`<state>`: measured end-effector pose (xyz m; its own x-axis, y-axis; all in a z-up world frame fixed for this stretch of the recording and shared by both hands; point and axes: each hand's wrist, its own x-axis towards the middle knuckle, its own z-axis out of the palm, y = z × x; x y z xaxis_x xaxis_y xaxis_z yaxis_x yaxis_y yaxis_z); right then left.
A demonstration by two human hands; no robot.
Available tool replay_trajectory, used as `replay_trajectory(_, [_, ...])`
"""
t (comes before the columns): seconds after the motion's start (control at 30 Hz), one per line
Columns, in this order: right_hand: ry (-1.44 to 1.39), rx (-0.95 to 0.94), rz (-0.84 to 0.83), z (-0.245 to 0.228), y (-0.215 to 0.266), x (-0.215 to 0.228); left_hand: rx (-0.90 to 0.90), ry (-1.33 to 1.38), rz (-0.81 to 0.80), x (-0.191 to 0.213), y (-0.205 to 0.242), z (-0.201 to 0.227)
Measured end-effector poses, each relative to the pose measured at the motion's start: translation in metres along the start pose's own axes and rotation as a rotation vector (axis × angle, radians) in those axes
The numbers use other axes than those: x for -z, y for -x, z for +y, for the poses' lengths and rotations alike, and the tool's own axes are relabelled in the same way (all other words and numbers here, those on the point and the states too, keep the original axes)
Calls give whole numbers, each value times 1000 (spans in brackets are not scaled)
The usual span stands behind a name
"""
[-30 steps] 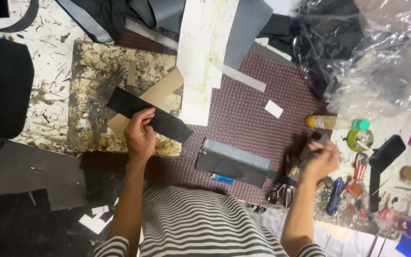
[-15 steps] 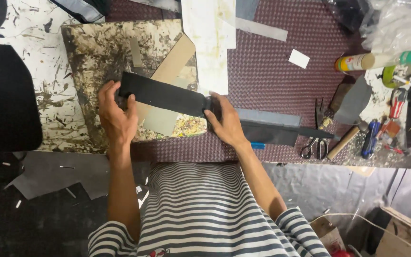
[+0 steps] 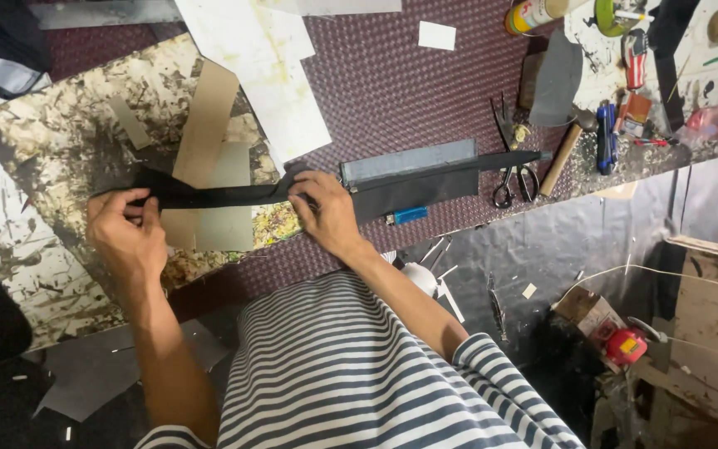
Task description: Applying glue to leather strips and marking them for assembly
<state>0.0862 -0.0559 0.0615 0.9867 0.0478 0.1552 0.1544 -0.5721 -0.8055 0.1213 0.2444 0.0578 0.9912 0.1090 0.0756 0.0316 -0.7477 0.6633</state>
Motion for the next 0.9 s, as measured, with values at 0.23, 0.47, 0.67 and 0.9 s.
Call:
replay_trajectory(0.23, [89,118,-19,17,-5,25,-53,47,35,16,7,38])
replay_trajectory(0.47, [334,-91,-115,92,-2,154,194,997,216,27,29,65])
replay_trajectory(0.67, [605,-83,-515,111,-20,167,153,1025,206,30,35,92])
replay_trajectory(0.9, [606,-260,-763,95,-52,169,246,1016,237,31,50,93])
